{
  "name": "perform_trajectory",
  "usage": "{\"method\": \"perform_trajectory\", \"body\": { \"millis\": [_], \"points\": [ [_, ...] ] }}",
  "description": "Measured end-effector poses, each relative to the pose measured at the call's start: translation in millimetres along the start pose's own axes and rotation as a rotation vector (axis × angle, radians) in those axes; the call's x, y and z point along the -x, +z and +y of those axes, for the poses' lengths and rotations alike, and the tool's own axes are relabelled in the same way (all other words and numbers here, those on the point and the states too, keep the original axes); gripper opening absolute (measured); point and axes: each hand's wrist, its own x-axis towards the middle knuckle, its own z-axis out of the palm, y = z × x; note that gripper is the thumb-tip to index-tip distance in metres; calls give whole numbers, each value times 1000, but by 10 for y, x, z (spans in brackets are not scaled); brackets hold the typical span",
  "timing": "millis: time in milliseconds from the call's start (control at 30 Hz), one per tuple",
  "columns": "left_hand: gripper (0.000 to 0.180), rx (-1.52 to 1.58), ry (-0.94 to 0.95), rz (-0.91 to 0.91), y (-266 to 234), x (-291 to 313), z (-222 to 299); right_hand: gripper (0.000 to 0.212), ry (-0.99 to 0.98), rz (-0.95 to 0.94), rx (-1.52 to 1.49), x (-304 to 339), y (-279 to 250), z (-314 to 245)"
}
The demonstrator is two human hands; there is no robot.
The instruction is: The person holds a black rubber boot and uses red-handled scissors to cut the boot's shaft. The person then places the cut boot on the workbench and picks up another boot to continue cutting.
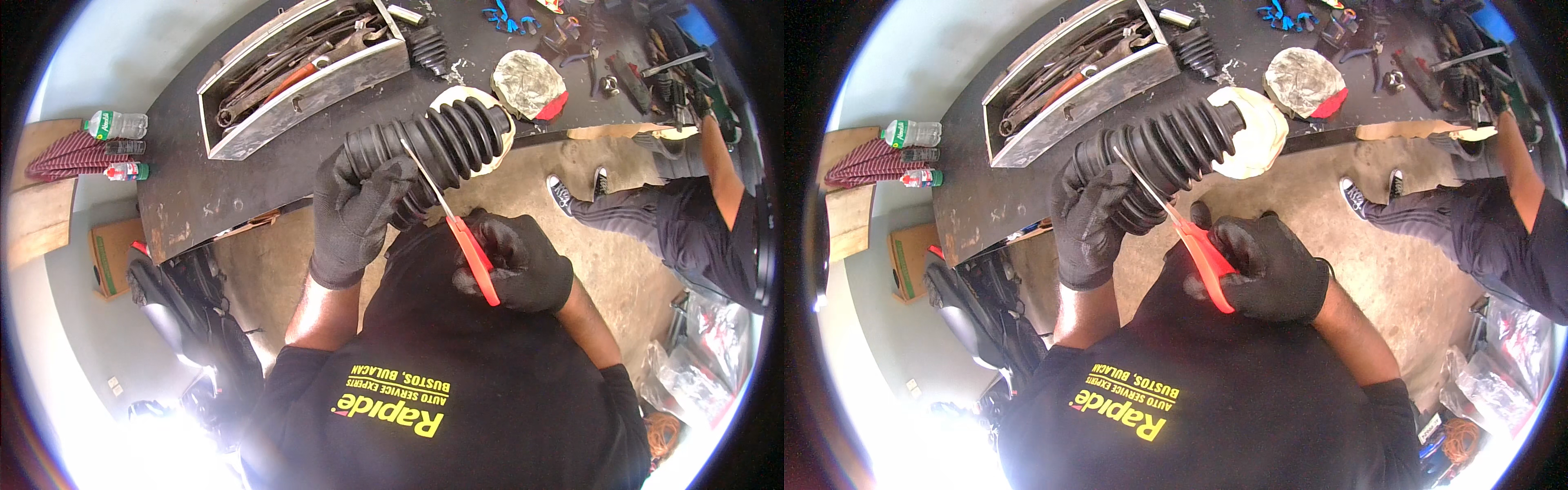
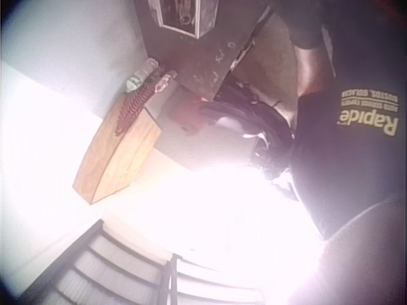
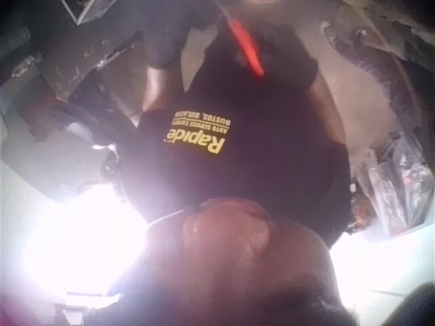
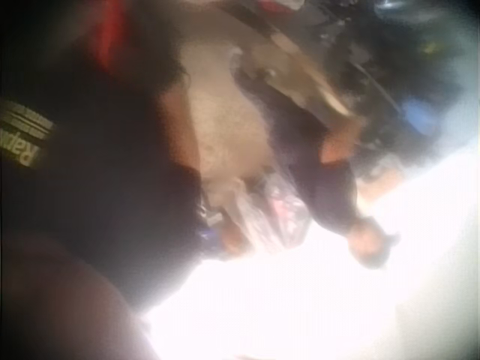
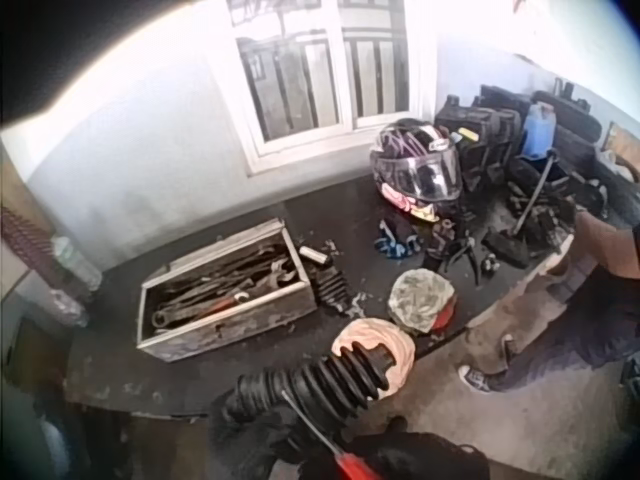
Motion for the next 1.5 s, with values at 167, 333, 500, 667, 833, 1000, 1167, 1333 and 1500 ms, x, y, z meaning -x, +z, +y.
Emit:
{"method": "perform_trajectory", "body": {
  "millis": [167,333,500,667,833,1000,1167,1333,1500],
  "points": [
    [33,207,-174,109,53,68,-29,36,-43,-2,49,5,2,-11],
    [28,182,-115,16,117,110,17,47,-72,48,75,-7,-3,-55],
    [18,179,-119,-62,249,77,94,50,-74,19,86,-8,-64,-103],
    [15,223,-106,-114,306,67,160,49,-29,-34,-134,9,-52,-52],
    [27,196,-208,-70,222,56,148,42,-136,-1,-114,-14,29,54],
    [12,206,-112,-29,198,80,69,37,-126,-19,-98,9,11,57],
    [20,86,46,-57,110,37,-20,41,-35,-110,-56,16,-45,-1],
    [21,27,74,-96,64,49,-36,42,57,-106,-159,-2,-44,-63],
    [22,-45,55,-169,103,50,56,36,-44,-25,-188,-10,-21,-86]
  ]
}}
